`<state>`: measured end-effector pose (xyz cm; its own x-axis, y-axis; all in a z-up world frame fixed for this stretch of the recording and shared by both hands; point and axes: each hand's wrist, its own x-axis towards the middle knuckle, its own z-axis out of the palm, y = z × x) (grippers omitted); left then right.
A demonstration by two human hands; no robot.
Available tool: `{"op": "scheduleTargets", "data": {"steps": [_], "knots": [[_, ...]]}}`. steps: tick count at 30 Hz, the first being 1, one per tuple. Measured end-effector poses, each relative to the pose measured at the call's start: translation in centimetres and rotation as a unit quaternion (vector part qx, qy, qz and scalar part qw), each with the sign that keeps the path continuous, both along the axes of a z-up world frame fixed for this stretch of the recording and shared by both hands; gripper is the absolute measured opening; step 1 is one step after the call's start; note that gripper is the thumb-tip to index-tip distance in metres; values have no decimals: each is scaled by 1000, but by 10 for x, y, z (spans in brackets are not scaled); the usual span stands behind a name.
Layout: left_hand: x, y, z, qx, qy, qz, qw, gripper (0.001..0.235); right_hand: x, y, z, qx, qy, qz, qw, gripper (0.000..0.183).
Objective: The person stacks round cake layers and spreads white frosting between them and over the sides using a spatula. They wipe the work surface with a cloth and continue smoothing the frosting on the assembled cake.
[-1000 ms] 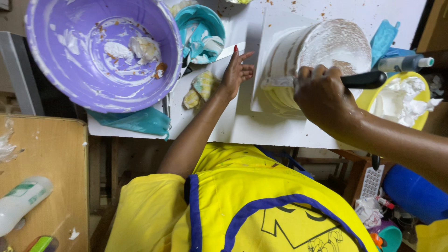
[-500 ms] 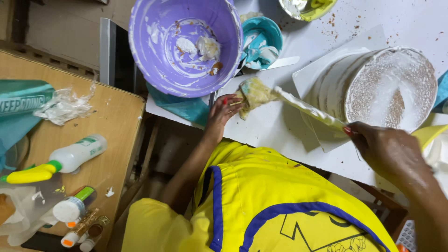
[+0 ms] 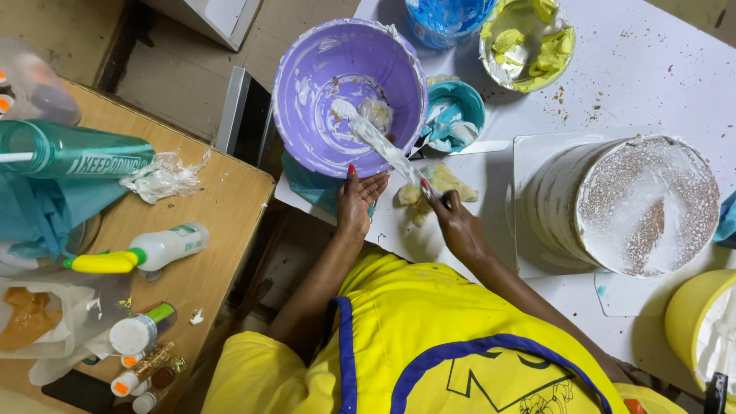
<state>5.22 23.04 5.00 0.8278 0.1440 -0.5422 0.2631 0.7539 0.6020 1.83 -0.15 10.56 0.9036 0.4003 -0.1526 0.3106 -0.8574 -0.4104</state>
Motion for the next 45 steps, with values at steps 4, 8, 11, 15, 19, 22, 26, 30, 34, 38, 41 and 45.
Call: {"op": "scheduleTargets", "data": {"steps": [4,8,11,15,19,22,26,30,34,38,41,45], "knots": [[-1,2,4,2,14,-4,1000,51,-71,-64,-5,-24,80,-66,994,47],[-2,1,-5,20,32,14,999,50,-84,-77,23,3,63,-102,993,36],[1,5,-27,31,27,33,999,43,-43,-36,45,132,192,-209,950,36],[6,18,-54,40,24,12,999,42,27,22,-55,433,276,-289,808,23],[13,42,-84,50,29,-10,998,41,24,14,-57,275,197,-173,925,43],[19,60,-86,48,47,-7,998,48,-27,-33,-23,242,205,-167,934,35],[-11,54,-56,132,59,4,989,44,-122,-117,13,262,175,-207,926,27],[-10,-24,-29,171,-1,-59,983,47,-245,-206,-17,318,98,-270,904,27],[36,-132,21,228,-159,-283,918,66,-313,-256,-58,483,-46,-531,695,24],[109,-207,29,494,-332,-430,679,62,-289,-307,-56,172,-81,-647,738,31],[166,-232,-13,576,-309,-477,588,63,-246,-336,-56,113,-37,-619,776,33],[152,-244,40,561,-203,-525,608,92,-215,-350,-47,81,26,-616,783,35]]}}
